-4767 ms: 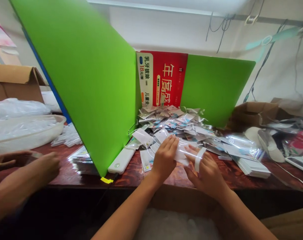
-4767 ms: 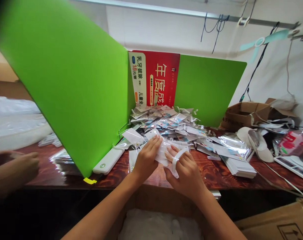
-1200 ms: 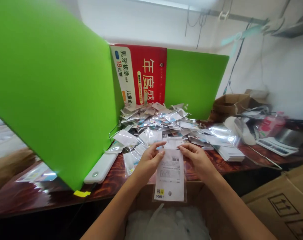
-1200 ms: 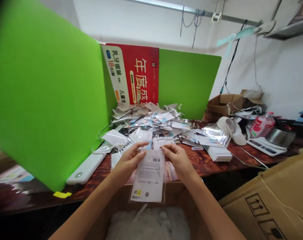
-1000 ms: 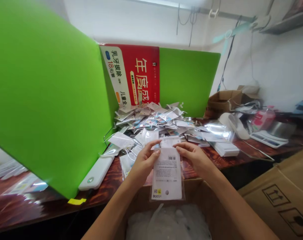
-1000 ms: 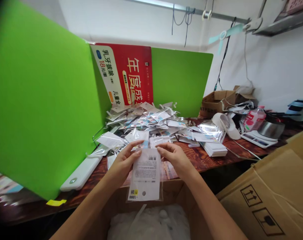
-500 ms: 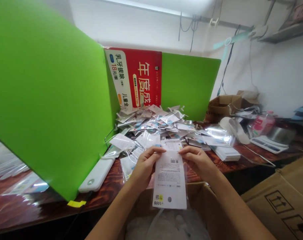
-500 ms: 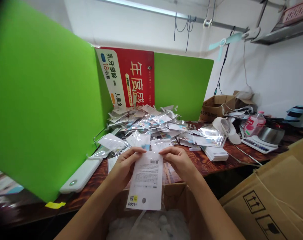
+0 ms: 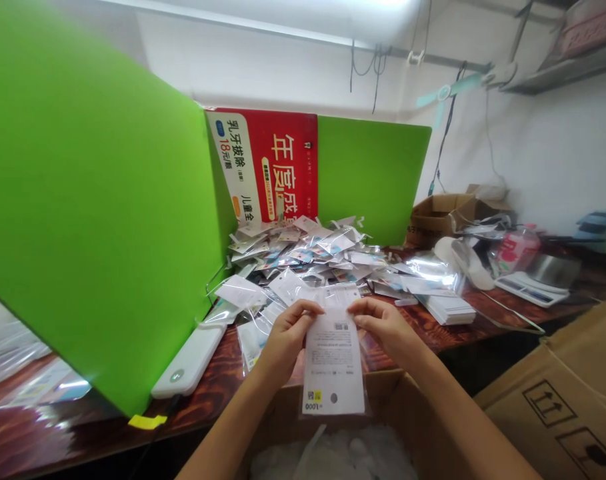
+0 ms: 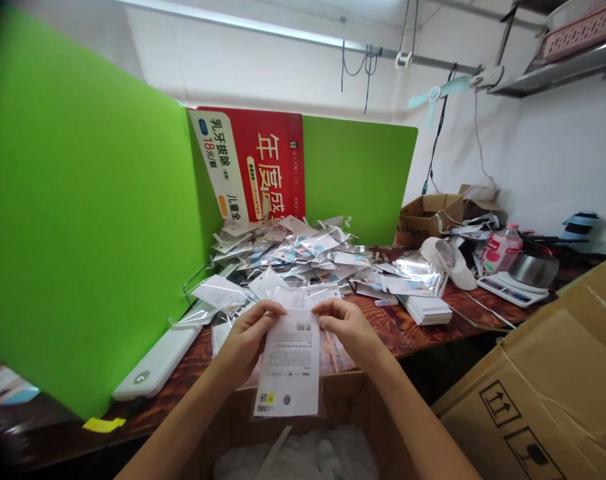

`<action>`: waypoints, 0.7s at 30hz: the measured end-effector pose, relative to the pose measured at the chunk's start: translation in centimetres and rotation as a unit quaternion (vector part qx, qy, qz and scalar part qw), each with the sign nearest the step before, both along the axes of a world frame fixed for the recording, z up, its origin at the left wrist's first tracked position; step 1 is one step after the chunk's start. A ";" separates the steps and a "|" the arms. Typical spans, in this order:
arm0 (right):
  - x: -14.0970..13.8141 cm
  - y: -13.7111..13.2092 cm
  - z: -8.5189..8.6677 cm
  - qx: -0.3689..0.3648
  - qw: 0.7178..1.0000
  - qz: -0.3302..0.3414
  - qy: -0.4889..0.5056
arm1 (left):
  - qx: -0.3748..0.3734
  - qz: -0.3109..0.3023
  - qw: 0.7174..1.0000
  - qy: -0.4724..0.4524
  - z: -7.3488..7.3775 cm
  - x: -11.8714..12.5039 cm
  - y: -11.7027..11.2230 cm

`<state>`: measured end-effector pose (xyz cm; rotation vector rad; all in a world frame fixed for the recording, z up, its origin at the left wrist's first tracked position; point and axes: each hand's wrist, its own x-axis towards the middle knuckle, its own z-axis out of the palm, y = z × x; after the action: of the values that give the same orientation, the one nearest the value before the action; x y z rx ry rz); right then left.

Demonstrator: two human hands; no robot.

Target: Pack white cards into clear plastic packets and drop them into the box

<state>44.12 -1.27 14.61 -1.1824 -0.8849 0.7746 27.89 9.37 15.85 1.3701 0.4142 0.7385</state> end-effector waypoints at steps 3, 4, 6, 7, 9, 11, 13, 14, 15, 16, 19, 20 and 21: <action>0.2 0.1 -0.3 -0.001 1.000 0.005 -0.022 | 0.035 0.011 0.999 0.007 -0.1 0.0 0.2; 0.2 0.1 -0.4 -0.001 1.000 0.004 -0.028 | 0.037 0.010 0.999 0.007 -0.2 0.0 0.2; 0.3 0.0 -0.3 -0.001 1.000 0.003 -0.027 | 0.026 -0.003 1.000 0.006 -0.4 0.1 0.3; 0.4 0.0 -0.3 -0.002 1.000 0.002 -0.017 | 0.014 -0.013 1.000 0.006 -0.4 0.1 0.3; 0.4 -0.1 -0.1 -0.007 1.000 0.003 0.020 | -0.018 -0.035 0.999 0.005 -0.6 0.2 0.4; 0.4 -0.2 0.1 -0.002 0.998 0.007 0.058 | -0.050 -0.058 0.997 -0.002 -0.7 0.1 0.4; 0.4 -0.3 0.4 0.017 0.997 0.010 0.080 | -0.069 -0.091 0.993 -0.011 -0.6 -0.1 0.5; 0.4 -0.4 0.5 0.026 0.996 0.010 0.086 | -0.073 -0.110 0.991 -0.015 -0.6 -0.3 0.5; 0.4 -0.5 0.6 0.035 0.995 0.008 0.091 | -0.074 -0.128 0.989 -0.019 -0.5 -0.4 0.5; 0.4 -0.6 0.8 0.043 0.994 0.004 0.096 | -0.075 -0.142 0.987 -0.026 -0.5 -0.5 0.5; 0.3 -0.9 1.3 0.073 0.990 -0.020 0.119 | -0.078 -0.149 0.985 -0.043 -0.3 -0.7 0.2; 0.2 -1.0 1.5 0.084 0.988 -0.026 0.126 | -0.078 -0.147 0.985 -0.035 -0.3 -0.7 0.2; 0.1 -1.1 1.6 0.092 0.987 -0.029 0.129 | -0.075 -0.148 0.986 -0.022 -0.4 -0.7 0.1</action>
<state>44.20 -2.35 16.21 -0.9166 -0.6878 0.7620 27.19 9.45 15.50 1.2374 0.2197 0.4817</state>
